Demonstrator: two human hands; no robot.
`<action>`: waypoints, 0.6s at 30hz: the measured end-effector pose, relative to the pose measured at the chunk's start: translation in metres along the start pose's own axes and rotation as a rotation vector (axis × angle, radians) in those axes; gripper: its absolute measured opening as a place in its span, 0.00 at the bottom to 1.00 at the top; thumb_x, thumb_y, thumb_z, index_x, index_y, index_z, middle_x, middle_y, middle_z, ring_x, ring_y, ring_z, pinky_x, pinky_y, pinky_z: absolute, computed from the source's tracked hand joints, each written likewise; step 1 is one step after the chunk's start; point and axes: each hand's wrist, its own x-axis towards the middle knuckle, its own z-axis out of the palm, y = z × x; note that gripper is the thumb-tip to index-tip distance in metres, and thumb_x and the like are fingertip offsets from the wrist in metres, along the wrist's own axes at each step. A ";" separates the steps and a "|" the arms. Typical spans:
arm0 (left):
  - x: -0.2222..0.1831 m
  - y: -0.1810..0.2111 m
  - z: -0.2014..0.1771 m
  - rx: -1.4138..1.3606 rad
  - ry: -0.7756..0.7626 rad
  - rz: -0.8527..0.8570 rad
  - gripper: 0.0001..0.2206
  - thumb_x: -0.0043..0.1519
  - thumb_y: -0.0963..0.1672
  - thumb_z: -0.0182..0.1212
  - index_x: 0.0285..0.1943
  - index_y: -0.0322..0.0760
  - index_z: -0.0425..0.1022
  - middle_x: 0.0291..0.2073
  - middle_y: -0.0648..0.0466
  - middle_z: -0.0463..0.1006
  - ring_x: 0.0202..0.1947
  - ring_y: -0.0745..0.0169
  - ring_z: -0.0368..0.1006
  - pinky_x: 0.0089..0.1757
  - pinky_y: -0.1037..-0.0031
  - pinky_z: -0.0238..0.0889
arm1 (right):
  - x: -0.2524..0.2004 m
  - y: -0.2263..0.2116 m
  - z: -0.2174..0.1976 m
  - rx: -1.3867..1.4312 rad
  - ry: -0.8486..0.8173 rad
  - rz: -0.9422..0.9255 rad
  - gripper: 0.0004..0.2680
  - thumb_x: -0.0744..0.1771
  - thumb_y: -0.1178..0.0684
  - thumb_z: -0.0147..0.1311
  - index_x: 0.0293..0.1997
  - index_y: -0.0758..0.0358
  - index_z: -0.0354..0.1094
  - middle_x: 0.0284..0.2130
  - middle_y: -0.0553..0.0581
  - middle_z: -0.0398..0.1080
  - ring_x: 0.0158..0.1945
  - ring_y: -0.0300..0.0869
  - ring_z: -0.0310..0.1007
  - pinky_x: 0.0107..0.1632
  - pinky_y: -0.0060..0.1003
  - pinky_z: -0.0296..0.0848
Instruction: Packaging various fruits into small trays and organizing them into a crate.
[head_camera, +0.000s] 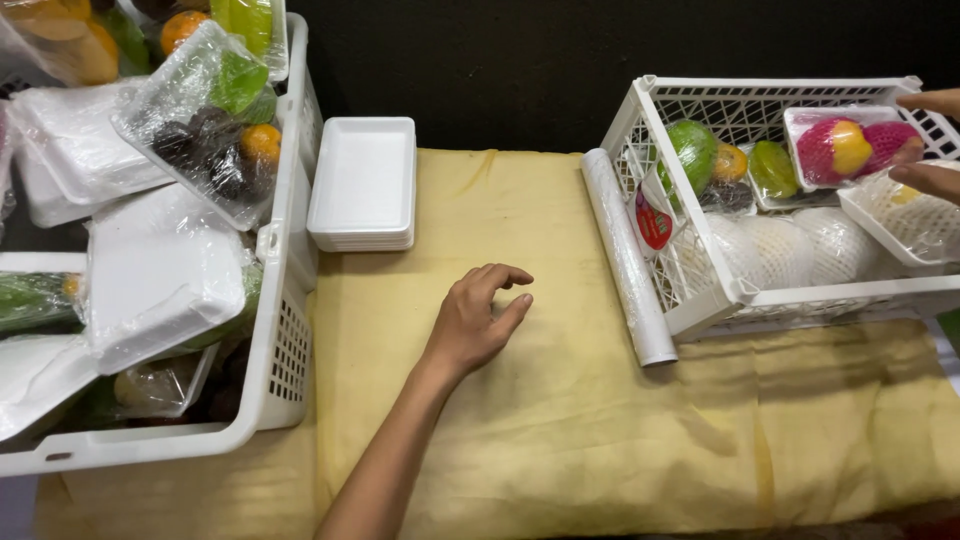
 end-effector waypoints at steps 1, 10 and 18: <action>-0.005 0.005 -0.004 0.001 -0.002 0.031 0.10 0.63 0.47 0.58 0.49 0.41 0.77 0.41 0.57 0.81 0.45 0.59 0.76 0.46 0.67 0.67 | 0.007 -0.023 -0.003 -0.001 -0.051 0.051 0.31 0.63 0.55 0.60 0.76 0.82 0.60 0.68 0.85 0.61 0.69 0.68 0.61 0.68 0.63 0.59; -0.059 0.071 -0.065 -0.017 -0.392 0.150 0.18 0.65 0.51 0.57 0.59 0.40 0.72 0.51 0.51 0.81 0.47 0.53 0.77 0.47 0.63 0.68 | 0.061 -0.242 -0.019 -0.179 -0.179 -0.143 0.27 0.62 0.47 0.62 0.70 0.56 0.66 0.55 0.63 0.76 0.52 0.54 0.76 0.54 0.48 0.72; -0.079 0.123 -0.135 0.042 -0.696 0.223 0.30 0.66 0.56 0.49 0.70 0.36 0.62 0.58 0.45 0.76 0.55 0.46 0.73 0.52 0.58 0.63 | 0.096 -0.359 -0.005 -0.262 -0.494 -0.297 0.25 0.64 0.35 0.52 0.71 0.41 0.59 0.55 0.53 0.73 0.51 0.52 0.75 0.45 0.52 0.77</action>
